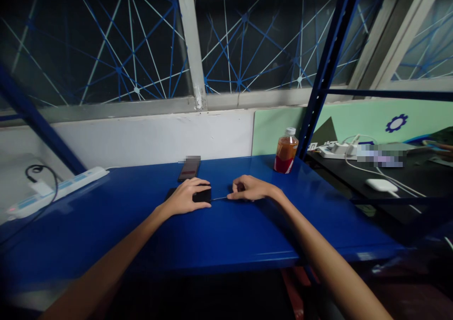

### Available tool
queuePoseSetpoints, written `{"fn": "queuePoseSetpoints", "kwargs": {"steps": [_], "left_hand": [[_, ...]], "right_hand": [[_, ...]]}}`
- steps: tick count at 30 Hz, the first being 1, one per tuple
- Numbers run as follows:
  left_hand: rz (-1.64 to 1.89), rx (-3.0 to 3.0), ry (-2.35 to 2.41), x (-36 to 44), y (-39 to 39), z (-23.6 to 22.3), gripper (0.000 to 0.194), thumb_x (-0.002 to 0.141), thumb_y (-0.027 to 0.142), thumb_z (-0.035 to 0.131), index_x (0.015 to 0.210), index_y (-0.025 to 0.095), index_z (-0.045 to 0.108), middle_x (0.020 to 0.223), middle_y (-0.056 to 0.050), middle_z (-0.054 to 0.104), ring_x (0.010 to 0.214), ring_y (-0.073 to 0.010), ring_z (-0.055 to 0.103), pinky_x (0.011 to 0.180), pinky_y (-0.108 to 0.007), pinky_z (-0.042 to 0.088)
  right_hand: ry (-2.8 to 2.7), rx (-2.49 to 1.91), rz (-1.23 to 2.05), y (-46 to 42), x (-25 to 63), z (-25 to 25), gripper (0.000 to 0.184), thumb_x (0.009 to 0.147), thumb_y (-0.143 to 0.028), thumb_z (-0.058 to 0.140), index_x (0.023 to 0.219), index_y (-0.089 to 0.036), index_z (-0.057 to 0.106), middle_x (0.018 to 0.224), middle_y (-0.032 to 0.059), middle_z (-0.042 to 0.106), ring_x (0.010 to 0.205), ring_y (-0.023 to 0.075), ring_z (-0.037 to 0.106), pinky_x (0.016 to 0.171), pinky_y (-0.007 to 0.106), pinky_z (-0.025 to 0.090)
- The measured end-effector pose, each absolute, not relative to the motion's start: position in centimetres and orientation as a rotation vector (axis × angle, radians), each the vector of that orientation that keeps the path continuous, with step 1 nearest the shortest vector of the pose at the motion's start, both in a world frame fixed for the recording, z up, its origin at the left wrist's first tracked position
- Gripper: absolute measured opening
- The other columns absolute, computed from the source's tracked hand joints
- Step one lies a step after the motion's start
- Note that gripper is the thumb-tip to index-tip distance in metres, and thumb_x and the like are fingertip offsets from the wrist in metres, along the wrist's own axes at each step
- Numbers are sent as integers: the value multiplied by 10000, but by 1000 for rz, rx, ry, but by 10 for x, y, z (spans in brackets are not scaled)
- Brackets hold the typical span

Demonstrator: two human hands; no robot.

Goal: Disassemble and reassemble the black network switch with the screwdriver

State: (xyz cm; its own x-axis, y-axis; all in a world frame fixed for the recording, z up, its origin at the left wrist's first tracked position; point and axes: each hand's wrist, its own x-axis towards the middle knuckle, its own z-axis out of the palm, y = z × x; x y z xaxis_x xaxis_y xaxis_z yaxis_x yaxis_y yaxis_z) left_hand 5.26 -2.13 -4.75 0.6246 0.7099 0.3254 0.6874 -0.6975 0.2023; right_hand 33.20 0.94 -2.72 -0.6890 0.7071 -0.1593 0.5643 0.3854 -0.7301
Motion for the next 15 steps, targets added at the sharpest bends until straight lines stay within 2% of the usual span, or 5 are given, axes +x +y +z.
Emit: {"fn": "queuePoseSetpoints", "kwargs": {"steps": [3,7,12,15], "left_hand": [[588,2779,1189,53,-22,-47,569,790,622,590,1218,248,605,1278,-85,578,1161,-292,512,956,-470,403],[592,2770,1191,52,-22,-47,576,787,622,594,1227,252,599,1280,-84,576,1169,-301,505,961,-474,397],[588,2772,1197,52,-21,-48,575,784,628,591,1219,252,603,1274,-85,579,1164,-302,508,958,-473,397],[587,2774,1202,52,-21,-48,577,783,624,596,1215,242,608,1272,-87,581,1163,-302,508,959,-470,397]], "right_hand": [[-2518,-1129,1085,10,334,-23,470,787,-605,561,751,-144,643,594,-15,517,511,89,398,484,238,303],[-2579,-1150,949,12,336,-24,477,722,-626,623,666,-153,616,538,-48,428,502,83,322,477,244,245],[-2496,-1157,1145,15,334,-31,458,605,-543,765,782,-175,558,611,-46,521,489,87,437,464,225,310],[-2490,-1126,1101,14,333,-32,463,586,-517,790,793,-177,553,622,-40,537,513,94,459,472,219,327]]}}
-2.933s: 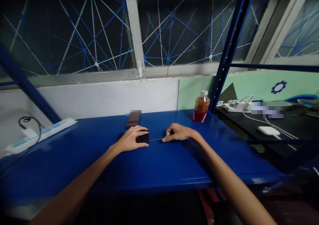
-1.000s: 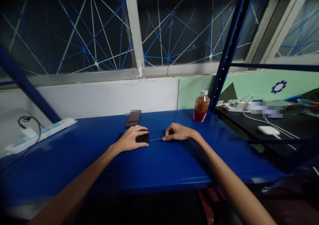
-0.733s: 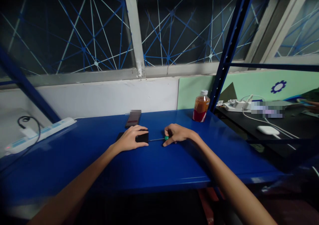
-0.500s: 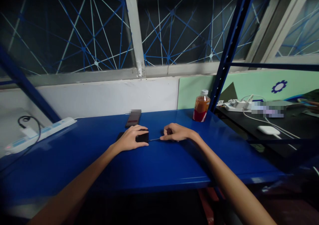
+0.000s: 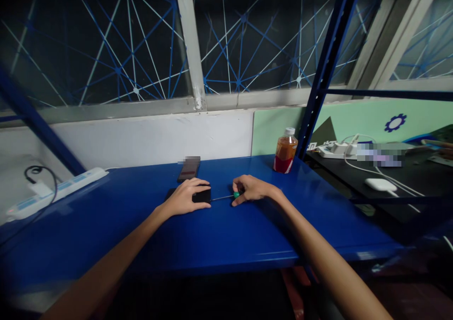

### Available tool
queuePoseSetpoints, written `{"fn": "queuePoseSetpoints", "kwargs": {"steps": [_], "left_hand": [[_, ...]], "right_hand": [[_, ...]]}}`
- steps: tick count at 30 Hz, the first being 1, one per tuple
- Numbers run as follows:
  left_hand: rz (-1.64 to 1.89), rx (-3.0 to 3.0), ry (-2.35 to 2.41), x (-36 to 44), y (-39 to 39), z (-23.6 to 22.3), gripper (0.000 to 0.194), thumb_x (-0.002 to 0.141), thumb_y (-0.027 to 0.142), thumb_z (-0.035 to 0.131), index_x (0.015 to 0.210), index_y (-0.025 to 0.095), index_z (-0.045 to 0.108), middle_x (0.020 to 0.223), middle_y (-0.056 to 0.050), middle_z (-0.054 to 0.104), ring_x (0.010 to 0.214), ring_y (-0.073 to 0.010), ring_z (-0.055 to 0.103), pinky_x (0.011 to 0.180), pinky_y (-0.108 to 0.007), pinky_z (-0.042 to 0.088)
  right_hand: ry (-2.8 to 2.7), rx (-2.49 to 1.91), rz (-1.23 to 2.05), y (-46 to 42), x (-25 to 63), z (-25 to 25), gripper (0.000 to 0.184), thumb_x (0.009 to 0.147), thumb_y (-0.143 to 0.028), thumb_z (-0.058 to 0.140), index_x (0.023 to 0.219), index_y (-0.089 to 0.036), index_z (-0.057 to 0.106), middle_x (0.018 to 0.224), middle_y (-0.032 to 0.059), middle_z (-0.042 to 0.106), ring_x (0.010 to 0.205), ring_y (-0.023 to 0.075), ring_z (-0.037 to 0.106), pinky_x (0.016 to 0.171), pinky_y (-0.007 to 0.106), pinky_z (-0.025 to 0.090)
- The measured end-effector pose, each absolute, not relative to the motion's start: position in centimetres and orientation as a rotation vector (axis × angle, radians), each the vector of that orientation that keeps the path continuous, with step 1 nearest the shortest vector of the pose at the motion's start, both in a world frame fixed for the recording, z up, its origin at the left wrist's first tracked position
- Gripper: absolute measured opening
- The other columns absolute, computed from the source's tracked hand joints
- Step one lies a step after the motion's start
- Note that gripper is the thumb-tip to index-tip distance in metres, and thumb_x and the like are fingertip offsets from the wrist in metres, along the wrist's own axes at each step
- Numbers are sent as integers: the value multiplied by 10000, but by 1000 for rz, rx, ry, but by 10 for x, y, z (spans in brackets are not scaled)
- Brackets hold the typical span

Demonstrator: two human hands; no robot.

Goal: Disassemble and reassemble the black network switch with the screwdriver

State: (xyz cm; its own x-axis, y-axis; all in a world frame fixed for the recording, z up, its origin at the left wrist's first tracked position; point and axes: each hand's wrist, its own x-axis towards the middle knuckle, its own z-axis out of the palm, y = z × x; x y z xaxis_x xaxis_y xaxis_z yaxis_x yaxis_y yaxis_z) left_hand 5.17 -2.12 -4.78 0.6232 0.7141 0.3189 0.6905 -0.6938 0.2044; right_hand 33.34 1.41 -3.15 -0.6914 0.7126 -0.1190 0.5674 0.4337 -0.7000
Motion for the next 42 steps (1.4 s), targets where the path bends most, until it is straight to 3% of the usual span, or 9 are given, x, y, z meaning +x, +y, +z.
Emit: {"fn": "queuePoseSetpoints", "kwargs": {"steps": [6,11,16,24,34,42], "left_hand": [[578,2783,1203,52,-21,-48,576,790,613,598,1231,242,597,1276,-89,577,1171,-294,503,962,-460,395],[575,2773,1214,52,-22,-48,571,791,618,593,1227,250,598,1282,-83,576,1170,-298,503,958,-463,394],[563,2768,1227,52,-22,-48,570,791,614,595,1225,244,598,1292,-83,570,1181,-292,494,970,-461,386],[597,2757,1205,54,-25,-47,512,796,572,618,1214,276,606,1311,-74,549,1198,-300,477,988,-472,356],[818,2633,1143,67,-29,-48,145,836,374,649,874,273,746,1215,-32,608,1114,-252,542,951,-439,401],[896,2619,1221,74,-24,-44,133,833,320,653,760,250,739,1146,-22,650,1046,-238,578,942,-440,407]], "right_hand": [[-2483,-1091,1111,12,335,-27,426,787,-573,588,826,-151,628,646,15,604,554,119,510,525,244,360],[-2516,-1097,985,15,335,-27,428,617,-569,743,718,-164,650,651,-11,580,577,115,469,542,251,335],[-2511,-1136,961,15,334,-27,443,550,-545,790,712,-175,610,643,-22,557,572,116,464,524,247,328],[-2484,-1102,1012,20,337,-35,441,570,-500,794,748,-181,547,639,-32,532,553,111,468,517,241,359],[-2469,-1095,1010,16,335,-29,426,576,-496,787,742,-178,557,662,-23,543,583,119,478,538,245,350],[-2416,-1067,1000,20,345,-23,416,606,-496,779,732,-176,546,641,-32,516,573,109,451,529,247,346]]}}
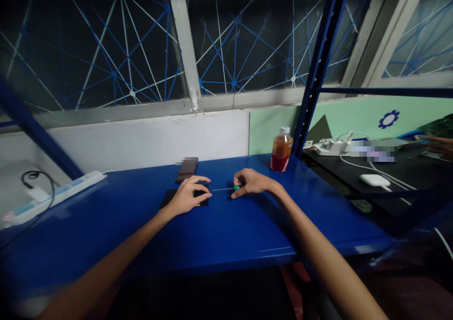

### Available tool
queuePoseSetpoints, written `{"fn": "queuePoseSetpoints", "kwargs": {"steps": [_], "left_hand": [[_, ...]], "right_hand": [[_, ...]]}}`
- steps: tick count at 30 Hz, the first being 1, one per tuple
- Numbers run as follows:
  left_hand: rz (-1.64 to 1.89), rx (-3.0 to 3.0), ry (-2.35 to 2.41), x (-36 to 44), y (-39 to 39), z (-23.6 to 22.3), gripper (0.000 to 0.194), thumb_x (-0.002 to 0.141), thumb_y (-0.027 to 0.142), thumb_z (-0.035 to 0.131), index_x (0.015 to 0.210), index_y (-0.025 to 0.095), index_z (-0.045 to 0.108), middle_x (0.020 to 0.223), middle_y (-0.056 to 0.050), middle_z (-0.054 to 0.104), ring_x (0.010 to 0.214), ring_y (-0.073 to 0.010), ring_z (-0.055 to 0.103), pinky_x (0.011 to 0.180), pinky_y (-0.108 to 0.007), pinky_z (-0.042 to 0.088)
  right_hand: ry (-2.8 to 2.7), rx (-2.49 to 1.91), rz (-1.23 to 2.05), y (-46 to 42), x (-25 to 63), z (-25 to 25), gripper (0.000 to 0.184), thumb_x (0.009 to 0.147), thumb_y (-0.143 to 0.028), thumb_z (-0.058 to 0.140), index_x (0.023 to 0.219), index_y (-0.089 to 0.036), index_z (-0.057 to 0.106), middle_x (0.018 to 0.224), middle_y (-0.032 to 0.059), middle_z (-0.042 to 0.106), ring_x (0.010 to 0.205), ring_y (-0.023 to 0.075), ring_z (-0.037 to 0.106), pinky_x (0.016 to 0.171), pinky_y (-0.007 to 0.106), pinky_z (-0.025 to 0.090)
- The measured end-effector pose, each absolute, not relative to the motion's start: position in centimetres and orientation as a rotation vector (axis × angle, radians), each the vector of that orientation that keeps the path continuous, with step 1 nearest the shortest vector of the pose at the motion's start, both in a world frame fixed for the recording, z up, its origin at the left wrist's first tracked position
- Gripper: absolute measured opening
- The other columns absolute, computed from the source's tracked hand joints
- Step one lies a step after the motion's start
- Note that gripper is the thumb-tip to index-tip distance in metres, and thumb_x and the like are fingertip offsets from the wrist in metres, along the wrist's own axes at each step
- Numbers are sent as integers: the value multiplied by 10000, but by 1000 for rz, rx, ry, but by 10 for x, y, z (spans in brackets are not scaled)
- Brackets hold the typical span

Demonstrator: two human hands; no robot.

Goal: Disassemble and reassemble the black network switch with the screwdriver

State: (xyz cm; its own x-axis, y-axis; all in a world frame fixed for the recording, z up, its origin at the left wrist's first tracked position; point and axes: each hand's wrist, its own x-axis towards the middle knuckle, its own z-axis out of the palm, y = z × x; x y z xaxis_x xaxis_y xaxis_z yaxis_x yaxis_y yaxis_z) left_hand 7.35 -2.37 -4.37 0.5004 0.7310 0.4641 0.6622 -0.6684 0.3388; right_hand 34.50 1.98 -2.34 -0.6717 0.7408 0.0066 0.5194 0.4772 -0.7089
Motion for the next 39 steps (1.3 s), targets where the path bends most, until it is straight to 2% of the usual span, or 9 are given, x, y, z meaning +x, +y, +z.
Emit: {"fn": "queuePoseSetpoints", "kwargs": {"steps": [6,12,21,27,33,39], "left_hand": [[644,2661,1376,84,-6,-37,81,791,326,698,771,278,760,1034,-18,695,976,-242,595,867,-414,433],[464,2605,1534,100,10,-32,72,705,326,762,666,266,758,887,-33,734,930,-290,617,847,-449,426],[416,2556,1473,110,23,-36,56,736,264,711,707,241,753,818,-22,740,838,-246,662,745,-339,462],[410,2549,1427,122,28,-39,84,753,288,695,702,237,738,821,-16,737,828,-233,662,760,-331,452],[468,2542,1430,131,24,-38,202,765,430,683,828,248,747,894,-37,735,871,-257,657,751,-350,466],[574,2561,1401,100,18,-27,269,802,461,632,909,239,741,984,-51,724,928,-258,650,812,-362,475]], "right_hand": [[-2256,-1119,828,26,355,-21,417,660,-539,726,712,-184,513,622,-35,479,564,103,398,511,250,307],[-2244,-1156,732,27,355,-22,427,662,-565,710,714,-190,513,619,-36,460,558,104,374,506,258,287],[-2228,-1168,629,26,356,-19,397,674,-531,698,689,-195,487,618,-34,454,578,112,386,522,259,282],[-2203,-1167,582,27,360,-17,388,688,-530,680,695,-193,488,621,-35,457,573,110,388,519,252,284],[-2168,-1226,529,27,365,-16,409,690,-562,660,677,-196,477,602,-37,435,562,108,365,511,255,269],[-2182,-1269,494,27,364,-15,411,687,-570,655,689,-196,485,610,-26,470,564,110,389,515,255,281]]}}
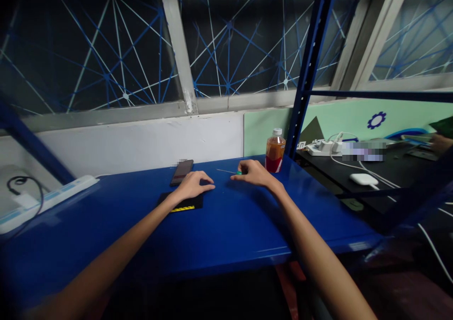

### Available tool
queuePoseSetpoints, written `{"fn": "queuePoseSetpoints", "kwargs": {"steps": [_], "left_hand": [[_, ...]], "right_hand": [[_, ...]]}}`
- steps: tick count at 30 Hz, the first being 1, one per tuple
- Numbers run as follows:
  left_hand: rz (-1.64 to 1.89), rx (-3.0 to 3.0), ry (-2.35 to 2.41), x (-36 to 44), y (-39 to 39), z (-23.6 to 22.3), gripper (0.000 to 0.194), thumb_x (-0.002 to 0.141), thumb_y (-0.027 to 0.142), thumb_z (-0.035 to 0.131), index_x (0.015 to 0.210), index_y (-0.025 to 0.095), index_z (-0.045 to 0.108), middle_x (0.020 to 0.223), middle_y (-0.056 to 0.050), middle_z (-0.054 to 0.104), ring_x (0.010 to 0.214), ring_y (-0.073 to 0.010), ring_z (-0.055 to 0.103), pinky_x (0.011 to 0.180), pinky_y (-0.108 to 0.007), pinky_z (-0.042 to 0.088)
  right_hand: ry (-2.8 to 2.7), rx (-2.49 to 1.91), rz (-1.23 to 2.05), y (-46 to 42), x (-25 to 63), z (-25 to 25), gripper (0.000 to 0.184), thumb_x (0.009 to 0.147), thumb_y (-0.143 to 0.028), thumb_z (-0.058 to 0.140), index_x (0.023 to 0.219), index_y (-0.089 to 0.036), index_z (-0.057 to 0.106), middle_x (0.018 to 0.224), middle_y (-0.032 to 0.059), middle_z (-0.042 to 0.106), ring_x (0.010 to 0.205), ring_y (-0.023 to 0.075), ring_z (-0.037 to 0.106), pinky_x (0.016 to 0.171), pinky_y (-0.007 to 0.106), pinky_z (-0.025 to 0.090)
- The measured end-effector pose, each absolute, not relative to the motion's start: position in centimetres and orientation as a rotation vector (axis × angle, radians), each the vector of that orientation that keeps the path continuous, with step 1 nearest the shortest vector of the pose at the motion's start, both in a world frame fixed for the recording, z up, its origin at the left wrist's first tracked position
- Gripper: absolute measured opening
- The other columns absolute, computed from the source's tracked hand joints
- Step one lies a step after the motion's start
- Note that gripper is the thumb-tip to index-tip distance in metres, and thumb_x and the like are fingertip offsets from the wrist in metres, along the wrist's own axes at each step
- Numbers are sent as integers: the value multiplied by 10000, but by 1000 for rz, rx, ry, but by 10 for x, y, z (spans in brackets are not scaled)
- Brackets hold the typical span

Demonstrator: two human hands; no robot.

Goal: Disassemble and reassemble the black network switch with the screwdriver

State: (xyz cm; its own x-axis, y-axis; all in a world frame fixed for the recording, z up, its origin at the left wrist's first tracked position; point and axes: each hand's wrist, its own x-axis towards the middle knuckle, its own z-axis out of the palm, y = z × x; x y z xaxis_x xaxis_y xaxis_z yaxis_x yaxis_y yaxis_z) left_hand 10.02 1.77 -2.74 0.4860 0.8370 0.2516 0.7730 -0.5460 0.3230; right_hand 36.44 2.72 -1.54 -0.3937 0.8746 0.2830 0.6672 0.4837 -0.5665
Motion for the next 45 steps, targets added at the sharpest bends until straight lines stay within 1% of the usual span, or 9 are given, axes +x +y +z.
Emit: {"fn": "queuePoseSetpoints", "kwargs": {"steps": [7,12,19,28,31,33,38,42,45], "left_hand": [[368,2666,1280,43,-10,-16,537,823,622,523,1222,274,614,1265,-78,598,1108,-296,569,901,-392,440],[211,2659,1276,32,-24,-19,532,848,629,482,1303,356,529,1353,-67,521,1182,-316,508,906,-405,419],[229,2693,1432,40,-28,-25,552,868,630,435,1293,298,555,1296,-101,551,1138,-312,520,897,-398,408],[323,2786,1657,51,-26,-37,658,902,640,304,1166,142,642,1017,-182,635,925,-326,591,750,-382,450],[319,2860,1710,51,-24,-36,624,908,624,314,1119,153,664,1014,-174,644,959,-325,582,808,-405,430],[347,2887,1680,50,-22,-35,599,899,624,340,1183,185,633,1058,-158,633,982,-319,573,828,-408,422],[292,2791,1569,48,-20,-33,586,848,645,414,1293,291,553,1106,-116,585,888,-267,604,734,-335,457],[174,2782,1676,55,-23,-33,578,869,630,368,1306,292,536,1069,-136,570,895,-296,616,686,-339,465],[163,2717,1851,62,-27,-36,658,872,685,277,1335,270,493,1149,-172,541,850,-307,641,667,-365,475]], "right_hand": [[-2235,-1300,449,27,362,-17,378,696,-537,661,694,-199,492,627,-5,519,579,130,437,528,273,283],[-2280,-1295,439,25,358,-16,376,704,-528,661,683,-201,477,645,8,542,589,140,468,523,273,290],[-2284,-1327,467,19,353,-12,362,701,-510,666,671,-208,469,637,14,533,579,145,454,521,287,293],[-2305,-1325,455,23,355,-16,367,703,-518,668,666,-209,474,634,27,544,578,152,462,518,298,282],[-2309,-1331,447,24,355,-17,371,709,-522,665,666,-209,472,639,28,552,582,153,471,520,298,288],[-2316,-1338,442,24,355,-18,374,710,-528,664,669,-209,473,643,30,557,588,155,478,522,296,290],[-2343,-1314,411,26,355,-21,383,716,-536,661,673,-207,469,641,22,564,585,150,484,518,290,299],[-2356,-1311,391,27,355,-23,395,714,-552,660,674,-202,480,638,20,569,582,144,490,510,279,304],[-2369,-1324,383,27,354,-24,386,719,-554,652,692,-197,506,644,16,576,586,140,497,517,272,308]]}}
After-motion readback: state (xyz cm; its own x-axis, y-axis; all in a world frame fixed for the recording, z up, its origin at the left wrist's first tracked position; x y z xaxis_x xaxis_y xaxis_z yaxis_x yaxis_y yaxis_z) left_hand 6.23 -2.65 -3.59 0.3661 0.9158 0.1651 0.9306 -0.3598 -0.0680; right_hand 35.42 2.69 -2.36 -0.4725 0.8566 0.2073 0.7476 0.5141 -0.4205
